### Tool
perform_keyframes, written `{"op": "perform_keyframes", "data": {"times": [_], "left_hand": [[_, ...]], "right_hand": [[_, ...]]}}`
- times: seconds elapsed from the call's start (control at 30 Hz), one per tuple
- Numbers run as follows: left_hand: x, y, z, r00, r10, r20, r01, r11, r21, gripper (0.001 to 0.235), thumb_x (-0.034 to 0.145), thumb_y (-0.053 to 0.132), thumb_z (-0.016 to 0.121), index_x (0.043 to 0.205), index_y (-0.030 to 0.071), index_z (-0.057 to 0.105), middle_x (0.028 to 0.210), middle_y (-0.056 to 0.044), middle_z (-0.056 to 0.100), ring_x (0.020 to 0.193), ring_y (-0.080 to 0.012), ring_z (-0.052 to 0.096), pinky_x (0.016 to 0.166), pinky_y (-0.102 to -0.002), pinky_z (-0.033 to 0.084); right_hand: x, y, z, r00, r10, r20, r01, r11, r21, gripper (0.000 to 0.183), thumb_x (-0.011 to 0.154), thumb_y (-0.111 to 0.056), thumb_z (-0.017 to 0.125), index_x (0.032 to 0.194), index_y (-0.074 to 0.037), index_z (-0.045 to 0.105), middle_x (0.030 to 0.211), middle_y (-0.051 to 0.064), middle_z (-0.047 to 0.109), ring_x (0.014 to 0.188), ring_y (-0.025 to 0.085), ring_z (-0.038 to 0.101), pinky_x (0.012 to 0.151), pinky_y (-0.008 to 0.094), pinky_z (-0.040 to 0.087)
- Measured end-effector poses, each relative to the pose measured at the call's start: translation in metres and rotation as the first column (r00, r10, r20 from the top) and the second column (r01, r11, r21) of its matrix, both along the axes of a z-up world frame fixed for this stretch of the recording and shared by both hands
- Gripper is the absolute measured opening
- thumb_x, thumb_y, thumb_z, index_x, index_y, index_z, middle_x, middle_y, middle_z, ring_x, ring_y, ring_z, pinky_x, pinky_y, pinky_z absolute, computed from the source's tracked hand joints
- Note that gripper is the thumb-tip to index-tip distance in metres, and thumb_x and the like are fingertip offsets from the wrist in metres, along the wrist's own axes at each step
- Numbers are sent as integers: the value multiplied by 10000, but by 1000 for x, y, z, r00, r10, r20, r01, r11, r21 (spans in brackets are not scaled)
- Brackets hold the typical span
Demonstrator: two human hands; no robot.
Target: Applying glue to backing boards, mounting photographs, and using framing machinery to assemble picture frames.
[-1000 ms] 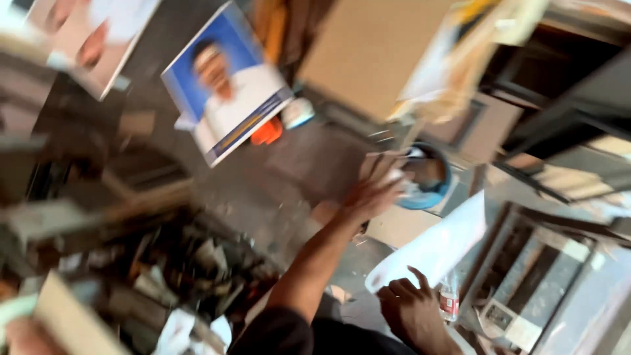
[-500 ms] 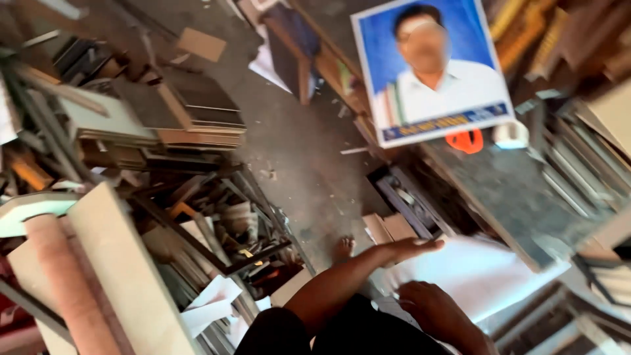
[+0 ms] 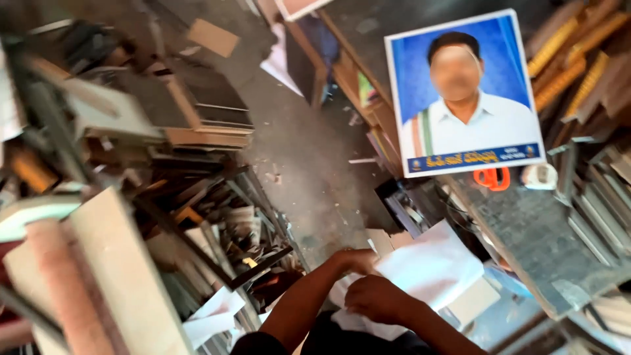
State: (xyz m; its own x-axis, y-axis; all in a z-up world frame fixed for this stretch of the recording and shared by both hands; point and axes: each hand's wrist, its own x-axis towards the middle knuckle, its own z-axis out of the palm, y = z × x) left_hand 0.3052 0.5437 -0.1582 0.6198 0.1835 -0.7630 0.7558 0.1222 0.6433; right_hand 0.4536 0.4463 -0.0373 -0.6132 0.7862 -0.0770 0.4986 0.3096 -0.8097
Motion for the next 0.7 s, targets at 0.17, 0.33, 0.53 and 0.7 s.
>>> {"op": "perform_keyframes", "data": {"times": [0.17, 0.33, 0.53, 0.7], "left_hand": [[-71, 55, -11, 987, 119, 107, -140, 966, 217, 543, 848, 389, 791, 1247, 33, 697, 1184, -167, 708, 1071, -275, 639, 919, -448, 480], [-138, 125, -39, 712, 673, 200, -702, 681, 209, 372, 908, 266, 728, 1171, 5, 699, 1029, -144, 727, 879, -221, 660, 747, -391, 527], [-71, 204, -79, 429, 777, 460, -903, 382, 197, 217, 991, 108, 638, 1168, -1, 703, 1025, -120, 764, 865, -175, 674, 747, -338, 561], [38, 241, -246, 249, 775, 580, -874, 438, -210, 238, 1039, 89, 622, 1209, -74, 648, 1166, -143, 688, 1058, -180, 653, 965, -351, 552]], "right_hand": [[121, -8, -14, 633, -706, 316, 632, 708, 316, 510, 848, -306, 798, 1231, -32, 604, 1252, 204, 601, 1187, 404, 560, 1012, 527, 456], [201, -4, -11, 321, -844, 430, 490, 537, 687, 858, 772, -436, 800, 1477, -25, 534, 1484, 297, 492, 1415, 461, 473, 1209, 629, 367], [207, -4, -16, 289, -824, 487, 520, 562, 643, 826, 751, -457, 761, 1455, -87, 542, 1521, 270, 462, 1442, 444, 443, 1234, 621, 331], [208, 5, -11, 278, -832, 480, 562, 547, 621, 851, 694, -488, 753, 1413, -88, 537, 1487, 273, 458, 1399, 445, 437, 1194, 631, 321]]}}
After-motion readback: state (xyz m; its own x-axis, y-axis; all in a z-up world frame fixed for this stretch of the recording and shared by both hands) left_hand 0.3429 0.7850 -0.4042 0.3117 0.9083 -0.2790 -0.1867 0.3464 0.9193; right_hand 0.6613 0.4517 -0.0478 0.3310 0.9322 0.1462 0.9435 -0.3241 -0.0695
